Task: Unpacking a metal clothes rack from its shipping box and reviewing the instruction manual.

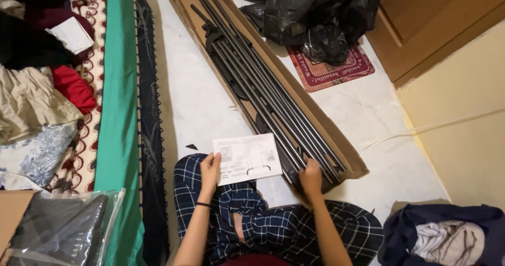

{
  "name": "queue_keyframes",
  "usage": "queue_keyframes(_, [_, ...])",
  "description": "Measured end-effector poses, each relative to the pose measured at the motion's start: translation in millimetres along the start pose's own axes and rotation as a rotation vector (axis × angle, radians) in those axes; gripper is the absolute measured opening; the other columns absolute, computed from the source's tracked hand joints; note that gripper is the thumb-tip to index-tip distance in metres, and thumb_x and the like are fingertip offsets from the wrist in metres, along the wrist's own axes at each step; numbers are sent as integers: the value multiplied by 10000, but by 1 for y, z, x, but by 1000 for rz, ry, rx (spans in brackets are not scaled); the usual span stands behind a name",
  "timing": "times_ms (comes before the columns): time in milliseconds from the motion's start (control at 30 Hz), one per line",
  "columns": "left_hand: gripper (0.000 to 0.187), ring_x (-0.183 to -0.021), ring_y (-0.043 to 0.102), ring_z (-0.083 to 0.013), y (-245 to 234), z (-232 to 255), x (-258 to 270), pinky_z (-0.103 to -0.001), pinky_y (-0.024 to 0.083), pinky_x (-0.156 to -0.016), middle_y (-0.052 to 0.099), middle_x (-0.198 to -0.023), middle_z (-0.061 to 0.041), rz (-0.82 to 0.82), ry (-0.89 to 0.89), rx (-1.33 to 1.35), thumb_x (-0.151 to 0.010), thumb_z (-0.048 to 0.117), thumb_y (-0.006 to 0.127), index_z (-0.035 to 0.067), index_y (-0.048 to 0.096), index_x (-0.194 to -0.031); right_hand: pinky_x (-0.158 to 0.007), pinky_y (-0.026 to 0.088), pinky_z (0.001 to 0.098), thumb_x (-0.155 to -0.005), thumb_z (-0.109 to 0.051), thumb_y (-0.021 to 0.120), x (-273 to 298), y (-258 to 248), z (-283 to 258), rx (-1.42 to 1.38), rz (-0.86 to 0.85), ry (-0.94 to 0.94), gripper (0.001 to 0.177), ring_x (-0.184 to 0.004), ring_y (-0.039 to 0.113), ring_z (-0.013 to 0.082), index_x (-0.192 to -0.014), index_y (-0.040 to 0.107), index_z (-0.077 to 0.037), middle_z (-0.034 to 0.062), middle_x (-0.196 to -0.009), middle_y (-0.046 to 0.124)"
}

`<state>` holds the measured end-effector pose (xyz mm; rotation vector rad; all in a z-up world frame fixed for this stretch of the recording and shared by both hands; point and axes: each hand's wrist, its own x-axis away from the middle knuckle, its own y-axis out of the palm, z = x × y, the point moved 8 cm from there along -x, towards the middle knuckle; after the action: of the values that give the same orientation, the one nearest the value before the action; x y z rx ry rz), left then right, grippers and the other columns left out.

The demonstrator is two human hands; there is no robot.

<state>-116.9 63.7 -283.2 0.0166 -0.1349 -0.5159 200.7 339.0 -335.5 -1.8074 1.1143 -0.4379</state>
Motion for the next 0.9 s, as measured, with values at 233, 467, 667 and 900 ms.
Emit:
queue_keyframes(233, [277,-708,556,-84,88,-21,-1,-243,463,-618,667,-791,-24,-321,-15,-58,-1036,208,618,-54,707,-1019,-944,514,509,-905,-168,666,12,42,25,0,-189,180,549,-1133,605,435,-1408,516,-9,263,-1238,628])
queue_keyframes(467, [263,-1278,506,-287,152,42,14,-502,371,-1056,655,-1257,-159,-542,445,-462,-1020,175,589,-37,699,-1130,-932,529,467,-1050,-232,483,20,0,2,-375,-157,208,416,-1128,639,387,-1419,515,-43,229,-1265,630])
queue_keyframes(667, [218,-1473,389,-295,128,17,17,-674,258,-1151,587,-1420,-120,-647,466,-763,-967,160,607,-2,708,-1073,-904,587,393,-1049,-304,418,18,-6,-8,-505,-317,388,398,-1047,715,286,-1393,473,-114,125,-1136,684])
queue_keyframes(900, [192,-1494,362,-322,108,1,22,-589,311,-1125,588,-1415,-151,-704,418,-671,-941,135,631,-15,737,-997,-916,507,367,-1058,-96,518,-22,120,117,-702,-179,147,187,-1042,656,280,-1191,648,-83,168,-1096,717])
